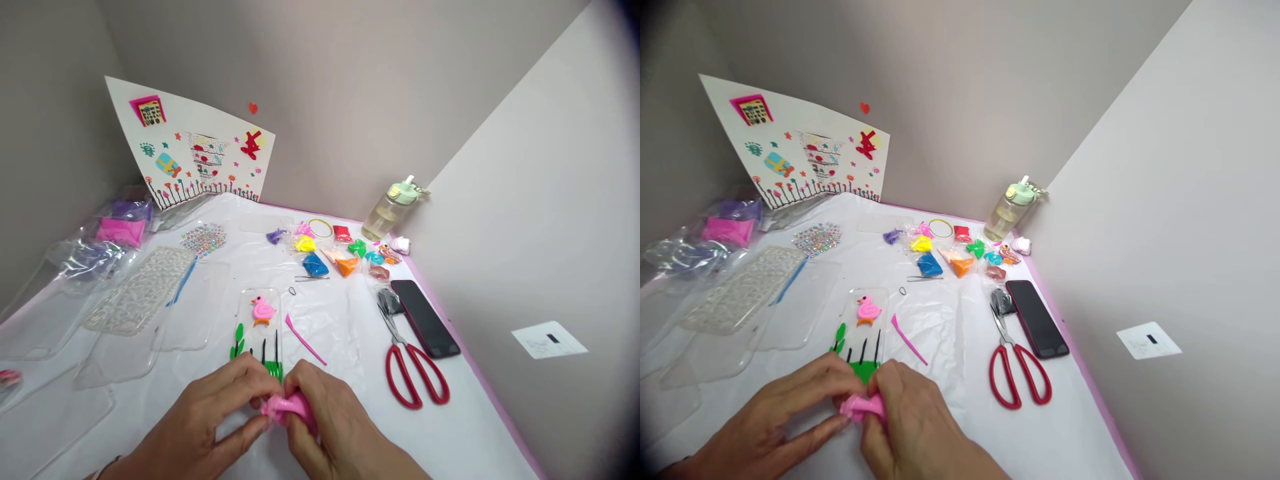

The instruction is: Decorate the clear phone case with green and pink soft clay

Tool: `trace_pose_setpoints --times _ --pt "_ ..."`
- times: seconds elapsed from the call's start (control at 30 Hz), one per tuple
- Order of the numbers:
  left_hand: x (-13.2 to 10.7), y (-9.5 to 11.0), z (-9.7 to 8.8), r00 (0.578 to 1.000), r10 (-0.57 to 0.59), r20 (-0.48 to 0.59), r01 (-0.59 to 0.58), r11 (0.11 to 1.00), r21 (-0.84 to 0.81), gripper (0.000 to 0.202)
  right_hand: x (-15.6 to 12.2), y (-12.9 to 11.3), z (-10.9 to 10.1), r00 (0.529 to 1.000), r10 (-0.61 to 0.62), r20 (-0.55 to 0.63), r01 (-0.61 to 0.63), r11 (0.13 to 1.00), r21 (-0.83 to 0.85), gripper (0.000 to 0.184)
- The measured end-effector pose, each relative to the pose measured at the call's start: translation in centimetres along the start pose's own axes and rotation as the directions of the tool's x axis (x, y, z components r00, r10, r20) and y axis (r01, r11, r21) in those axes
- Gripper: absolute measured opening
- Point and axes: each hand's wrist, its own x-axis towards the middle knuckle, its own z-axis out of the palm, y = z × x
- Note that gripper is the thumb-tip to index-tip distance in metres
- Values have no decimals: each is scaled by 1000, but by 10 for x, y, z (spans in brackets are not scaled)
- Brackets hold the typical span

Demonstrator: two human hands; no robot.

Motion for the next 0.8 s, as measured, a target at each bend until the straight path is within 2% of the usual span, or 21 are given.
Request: trace_pose_setpoints --times 0.13,0.27,0.47,0.6,0.7,0.8 --pt "-1 -3 7 997 81 -7 -80 992 101 16 2 1 5 1000 -12 -1 12 999 43 12" --pt "-1 -3 12 995 74 -70 -62 985 158 20 3 -3 6 999 -36 25 35 997 62 11" --pt "2 1 -4 993 -100 -59 96 993 -62 11 1 -14 -11 992 111 66 -118 987 107 4" --pt "1 2 -14 975 -218 -47 194 932 -305 12 -2 -18 -23 975 215 64 -220 970 100 7" --pt "-1 1 -14 973 -231 -15 204 885 -419 12 -2 -20 -25 978 208 27 -210 968 135 11" --pt "-2 2 -10 981 -194 -9 171 883 -436 23 -1 -20 -25 990 139 5 -138 975 176 16"
